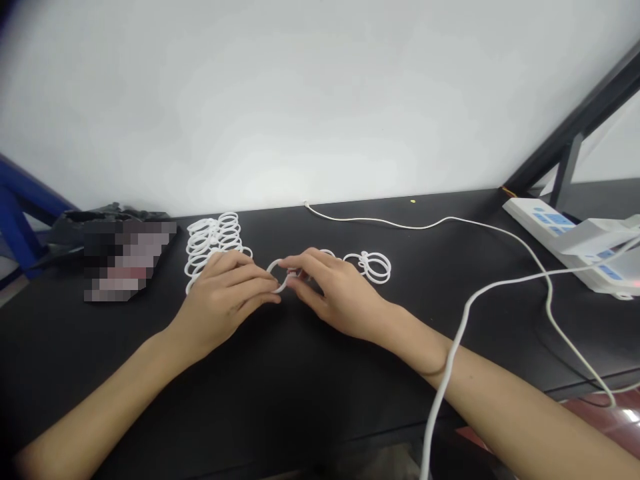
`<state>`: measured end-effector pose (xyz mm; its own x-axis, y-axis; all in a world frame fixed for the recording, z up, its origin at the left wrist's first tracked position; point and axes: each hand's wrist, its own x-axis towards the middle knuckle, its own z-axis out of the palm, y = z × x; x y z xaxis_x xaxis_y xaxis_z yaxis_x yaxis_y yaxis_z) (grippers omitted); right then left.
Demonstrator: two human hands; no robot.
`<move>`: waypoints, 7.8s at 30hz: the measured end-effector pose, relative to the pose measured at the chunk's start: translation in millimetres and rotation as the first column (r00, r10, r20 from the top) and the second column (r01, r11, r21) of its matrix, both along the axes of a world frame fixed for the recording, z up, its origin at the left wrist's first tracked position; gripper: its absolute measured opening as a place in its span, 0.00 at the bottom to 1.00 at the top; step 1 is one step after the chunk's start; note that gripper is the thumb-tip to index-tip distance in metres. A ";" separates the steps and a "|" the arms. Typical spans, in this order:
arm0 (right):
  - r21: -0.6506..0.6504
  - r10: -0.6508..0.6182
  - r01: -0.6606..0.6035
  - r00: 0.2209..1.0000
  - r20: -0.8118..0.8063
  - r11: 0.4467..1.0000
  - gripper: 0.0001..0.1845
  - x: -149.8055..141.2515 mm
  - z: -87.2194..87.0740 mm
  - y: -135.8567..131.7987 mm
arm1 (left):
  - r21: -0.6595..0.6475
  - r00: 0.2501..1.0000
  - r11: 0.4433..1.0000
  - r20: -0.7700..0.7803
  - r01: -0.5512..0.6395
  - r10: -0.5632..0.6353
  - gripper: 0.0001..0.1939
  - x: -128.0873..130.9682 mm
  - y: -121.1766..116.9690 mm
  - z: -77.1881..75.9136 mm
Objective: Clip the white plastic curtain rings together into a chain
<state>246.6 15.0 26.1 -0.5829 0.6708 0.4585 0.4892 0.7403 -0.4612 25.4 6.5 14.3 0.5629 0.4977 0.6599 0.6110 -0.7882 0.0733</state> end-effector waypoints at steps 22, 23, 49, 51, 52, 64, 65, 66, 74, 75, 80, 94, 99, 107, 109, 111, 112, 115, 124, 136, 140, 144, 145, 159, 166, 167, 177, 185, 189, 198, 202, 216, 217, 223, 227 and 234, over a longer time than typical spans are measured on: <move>-0.069 -0.071 0.065 0.994 -0.089 0.996 0.07 -4.0 0.6 -0.8 | -0.116 0.998 0.993 0.063 0.008 -0.001 0.05 3.3 -5.3 7.8; -0.067 -0.083 0.078 0.993 -0.085 0.995 0.09 -3.4 0.1 -0.6 | -0.126 0.998 0.992 0.055 -0.015 0.022 0.06 -0.2 -3.8 9.9; 0.376 -0.596 0.472 0.715 0.366 0.797 0.15 23.6 -6.0 23.5 | -0.223 0.804 0.776 -0.251 -0.591 0.540 0.11 -89.2 27.5 15.6; 0.389 -0.604 0.470 0.697 0.387 0.792 0.15 25.4 -5.3 24.9 | -0.168 0.805 0.792 -0.226 -0.587 0.549 0.11 -88.2 27.2 18.1; 0.393 -0.603 0.467 0.695 0.392 0.792 0.15 25.9 -4.5 25.2 | -0.138 0.805 0.798 -0.206 -0.587 0.556 0.10 -86.5 26.9 19.5; 0.338 -0.521 0.399 0.692 0.499 0.853 0.10 22.6 -5.1 19.1 | -0.160 0.980 0.968 -0.085 -0.193 0.182 0.08 -28.6 5.4 8.6; 0.348 -0.524 0.395 0.694 0.494 0.851 0.09 22.5 -5.8 19.6 | -0.167 0.984 0.971 -0.091 -0.168 0.155 0.08 -24.7 3.6 6.5; 0.353 -0.528 0.396 0.700 0.481 0.847 0.09 22.3 -6.1 20.1 | -0.173 0.986 0.973 -0.096 -0.150 0.134 0.08 -21.4 2.2 4.9; 0.221 -0.266 0.208 0.921 0.284 0.953 0.07 10.3 1.7 11.7 | -0.125 0.995 0.988 -0.069 -0.087 0.078 0.09 -8.8 -3.3 2.5; 0.206 -0.202 0.147 0.938 0.280 0.967 0.07 7.9 2.0 9.0 | -0.108 0.996 0.991 -0.062 -0.076 0.070 0.09 -7.6 -3.8 2.6; 0.175 -0.055 0.020 0.978 0.200 0.984 0.08 0.4 -1.0 -0.3 | -0.103 0.999 0.995 -0.045 -0.011 0.006 0.06 -2.5 -6.2 1.0; 0.070 0.010 -0.006 0.999 -0.050 0.998 0.15 -4.7 -5.1 -7.1 | -0.100 0.995 0.990 -0.007 0.102 -0.104 0.05 -1.4 -4.7 -2.2; 0.062 0.028 -0.023 0.997 -0.065 0.998 0.12 -4.7 -7.2 -4.9 | -0.086 0.995 0.991 0.012 0.098 -0.098 0.04 -1.2 -4.8 -4.1; -0.023 0.034 -0.035 0.998 -0.047 0.999 0.08 -4.7 -10.3 -3.1 | -0.060 0.997 0.996 -0.019 0.069 -0.070 0.05 2.3 -9.4 -1.9; -0.025 0.032 -0.033 0.998 -0.052 0.999 0.08 -4.7 -9.9 -2.7 | -0.048 0.998 0.998 -0.032 0.045 -0.047 0.05 3.4 -10.9 -1.4; -0.022 0.019 -0.020 0.998 -0.061 1.000 0.07 -4.6 -8.4 -2.6 | -0.039 0.999 0.999 -0.040 0.026 -0.027 0.05 4.2 -11.7 -1.5; -0.022 0.011 -0.013 0.998 -0.068 1.000 0.06 -4.5 -7.5 -2.6 | -0.038 0.999 0.999 -0.041 0.020 -0.021 0.05 4.5 -11.8 -1.8; -0.026 -0.010 0.008 0.996 -0.084 1.000 0.05 -4.7 -5.6 -2.8 | -0.051 0.999 0.999 -0.032 0.008 -0.009 0.04 5.1 -11.6 -2.8; 0.007 -0.157 0.157 0.988 0.000 0.988 0.22 3.3 -5.5 5.9 | 0.014 0.990 0.990 0.031 -0.138 0.137 0.05 -20.8 -17.5 -0.2; 0.334 -0.674 0.586 0.613 0.412 0.738 0.19 47.1 2.4 39.0 | -0.009 0.907 0.909 -0.077 -0.416 0.414 0.07 -76.3 -21.8 -15.6; 0.299 -0.686 0.633 0.548 0.479 0.714 0.21 49.9 3.7 39.7 | -0.078 0.897 0.896 -0.111 -0.436 0.427 0.10 -80.2 -20.9 -20.8; 0.224 -0.650 0.651 0.542 0.532 0.726 0.21 49.4 7.7 38.6 | -0.072 0.903 0.902 -0.101 -0.426 0.418 0.09 -80.4 -20.6 -19.7; 0.203 -0.641 0.657 0.540 0.545 0.726 0.21 49.3 8.7 38.4 | -0.067 0.904 0.904 -0.096 -0.423 0.416 0.08 -80.2 -20.9 -18.9; 0.076 -0.543 0.663 0.537 0.645 0.745 0.15 48.3 12.7 36.9 | -0.012 0.899 0.901 -0.077 -0.434 0.432 0.03 -75.1 -24.3 -10.7; 0.050 -0.517 0.626 0.593 0.617 0.778 0.14 43.5 7.1 37.0 | -0.007 0.900 0.901 -0.059 -0.434 0.432 0.02 -73.0 -25.2 -9.4; 0.052 -0.517 0.622 0.599 0.611 0.781 0.14 43.1 5.6 37.5 | -0.007 0.900 0.901 -0.058 -0.433 0.432 0.02 -72.5 -25.5 -9.3; 0.019 -0.525 0.624 0.641 0.560 0.781 0.13 40.1 -0.1 41.8 | -0.012 0.902 0.902 -0.047 -0.431 0.430 0.02 -67.9 -26.9 -7.4; 0.036 -0.564 0.641 0.645 0.516 0.767 0.17 42.0 2.7 42.6 | 0.033 0.940 0.940 -0.004 -0.341 0.341 0.05 -48.0 -30.9 -10.1; 0.012 -0.570 0.665 0.630 0.527 0.746 0.27 38.6 6.9 40.1 | 0.014 0.975 0.976 -0.032 -0.219 0.219 0.05 -18.7 -36.5 -11.0; 0.017 -0.556 0.641 0.651 0.517 0.767 0.23 32.4 -6.4 40.2 | 0.035 0.994 0.999 -0.104 0.033 -0.030 0.07 49.7 -27.4 -18.5; -0.004 -0.548 0.626 0.686 0.478 0.780 0.26 33.9 -6.6 42.4 | -0.018 0.989 0.999 -0.142 0.032 -0.034 0.09 57.4 -18.4 -20.3; -0.307 -0.426 0.458 0.889 0.170 0.834 0.20 26.4 3.9 33.8 | -0.182 0.988 0.982 -0.156 -0.045 0.016 0.12 52.5 -12.2 -22.2; -0.329 -0.401 0.428 0.904 0.149 0.842 0.20 25.5 4.4 32.6 | -0.185 0.988 0.981 -0.154 -0.058 0.029 0.11 51.9 -11.9 -22.2; -0.344 -0.310 0.330 0.944 0.112 0.879 0.17 20.5 3.7 28.5 | -0.189 0.988 0.977 -0.139 -0.093 0.067 0.09 49.4 -11.6 -22.0; -0.314 -0.281 0.302 0.953 0.111 0.900 0.15 19.6 3.0 26.8 | -0.185 0.990 0.979 -0.124 -0.084 0.062 0.06 47.9 -10.8 -21.1; -0.293 -0.280 0.279 0.959 0.039 0.914 0.13 16.4 4.8 25.2 | -0.227 0.995 0.969 -0.048 -0.093 0.084 0.04 44.4 -9.6 -20.7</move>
<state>263.0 40.3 30.9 -0.3505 0.9106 0.2189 0.6542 0.4053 -0.6386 69.8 -3.1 -6.4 0.5321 0.6818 0.5020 0.6831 -0.6960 0.2211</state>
